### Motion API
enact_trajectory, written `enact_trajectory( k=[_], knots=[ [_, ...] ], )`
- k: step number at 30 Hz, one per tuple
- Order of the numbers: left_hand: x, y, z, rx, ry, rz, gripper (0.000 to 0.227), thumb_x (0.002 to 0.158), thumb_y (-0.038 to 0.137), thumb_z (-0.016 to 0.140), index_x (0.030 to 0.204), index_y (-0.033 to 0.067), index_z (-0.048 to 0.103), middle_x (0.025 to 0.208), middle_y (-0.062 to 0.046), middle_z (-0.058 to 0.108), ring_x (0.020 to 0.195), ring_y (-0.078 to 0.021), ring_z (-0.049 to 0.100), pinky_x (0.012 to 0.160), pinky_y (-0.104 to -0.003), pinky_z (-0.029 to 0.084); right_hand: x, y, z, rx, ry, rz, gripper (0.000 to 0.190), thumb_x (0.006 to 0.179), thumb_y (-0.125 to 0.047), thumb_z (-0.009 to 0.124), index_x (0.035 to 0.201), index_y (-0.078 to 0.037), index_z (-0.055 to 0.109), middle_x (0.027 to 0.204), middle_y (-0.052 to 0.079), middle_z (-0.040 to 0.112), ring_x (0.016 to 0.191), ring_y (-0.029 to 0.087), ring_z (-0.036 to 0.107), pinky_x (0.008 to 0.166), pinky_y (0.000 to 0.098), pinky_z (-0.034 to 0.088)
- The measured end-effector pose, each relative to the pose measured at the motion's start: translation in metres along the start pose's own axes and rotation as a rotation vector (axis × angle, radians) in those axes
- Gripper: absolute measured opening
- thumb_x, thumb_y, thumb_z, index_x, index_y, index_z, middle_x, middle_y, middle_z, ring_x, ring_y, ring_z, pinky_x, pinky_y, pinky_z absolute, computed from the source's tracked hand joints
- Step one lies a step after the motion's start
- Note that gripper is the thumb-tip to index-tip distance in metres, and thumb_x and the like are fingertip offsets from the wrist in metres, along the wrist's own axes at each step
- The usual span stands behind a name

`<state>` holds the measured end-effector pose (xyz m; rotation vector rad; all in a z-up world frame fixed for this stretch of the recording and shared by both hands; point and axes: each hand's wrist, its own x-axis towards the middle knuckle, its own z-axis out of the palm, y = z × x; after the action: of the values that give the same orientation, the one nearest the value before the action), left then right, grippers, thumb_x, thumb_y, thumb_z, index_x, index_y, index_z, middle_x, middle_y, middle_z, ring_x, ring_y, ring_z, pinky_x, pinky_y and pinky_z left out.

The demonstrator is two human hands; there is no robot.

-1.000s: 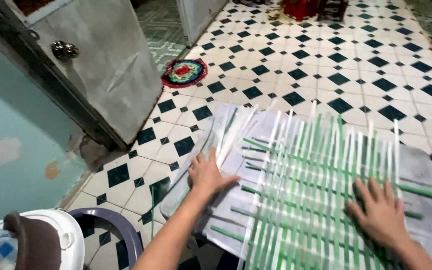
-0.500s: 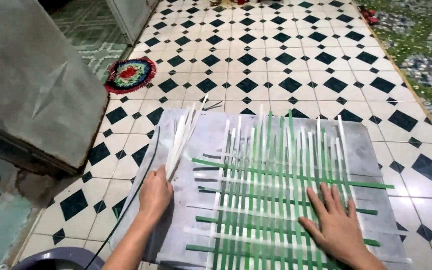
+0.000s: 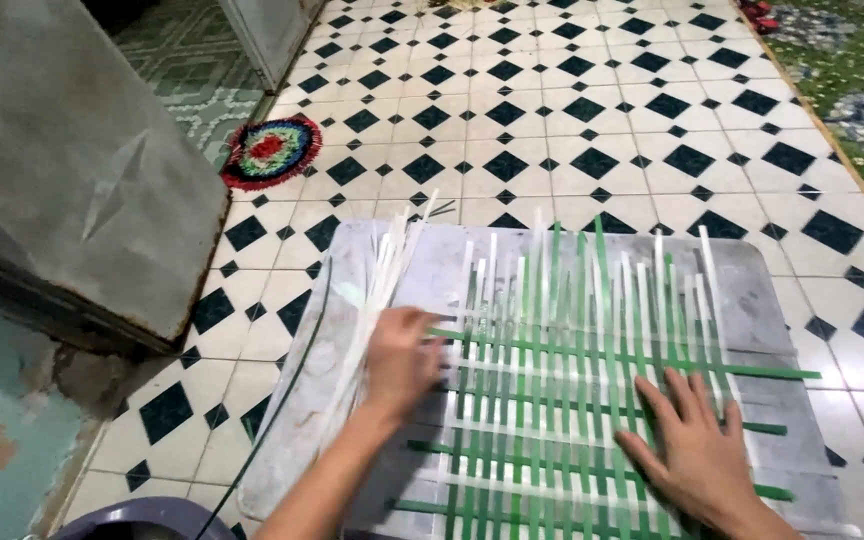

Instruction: Manually weaving green and white plastic strips together on a flat board to create a woven mat.

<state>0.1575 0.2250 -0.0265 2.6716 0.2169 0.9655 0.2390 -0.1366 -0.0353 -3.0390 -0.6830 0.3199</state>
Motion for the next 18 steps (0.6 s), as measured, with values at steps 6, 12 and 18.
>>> enact_trajectory(
  k=[6, 12, 18],
  knots=[
    [0.016, 0.094, 0.087, -0.15, -0.054, 0.163, 0.017, 0.082, 0.018, 0.065, 0.097, 0.0112, 0.068, 0.099, -0.01, 0.06, 0.099, -0.0308, 0.054, 0.081, -0.044, 0.046, 0.082, -0.024, 0.01, 0.119, 0.544, -0.174, 0.042, 0.084, -0.043, 0.06, 0.117, -0.02, 0.061, 0.113, 0.004, 0.059, 0.112, 0.026, 0.057, 0.085, 0.0465, 0.05],
    [0.021, 0.101, 0.09, -0.054, -0.213, 0.013, 0.021, 0.088, 0.03, 0.062, 0.105, 0.0172, 0.063, 0.102, -0.005, 0.061, 0.107, -0.0284, 0.057, 0.085, -0.045, 0.048, 0.1, -0.044, 0.012, 0.067, 0.49, -0.061, 0.027, 0.09, -0.046, 0.048, 0.111, -0.033, 0.058, 0.111, -0.007, 0.056, 0.117, 0.018, 0.052, 0.092, 0.0458, 0.046],
    [0.024, 0.103, 0.091, -0.067, -0.251, -0.047, 0.017, 0.085, 0.023, 0.057, 0.098, 0.0143, 0.063, 0.098, -0.005, 0.062, 0.105, -0.0279, 0.06, 0.086, -0.046, 0.048, 0.097, -0.044, 0.006, 0.218, 0.464, -0.077, 0.018, 0.089, -0.04, 0.054, 0.101, -0.028, 0.063, 0.105, -0.005, 0.061, 0.115, 0.021, 0.055, 0.094, 0.0475, 0.048]
  ],
)
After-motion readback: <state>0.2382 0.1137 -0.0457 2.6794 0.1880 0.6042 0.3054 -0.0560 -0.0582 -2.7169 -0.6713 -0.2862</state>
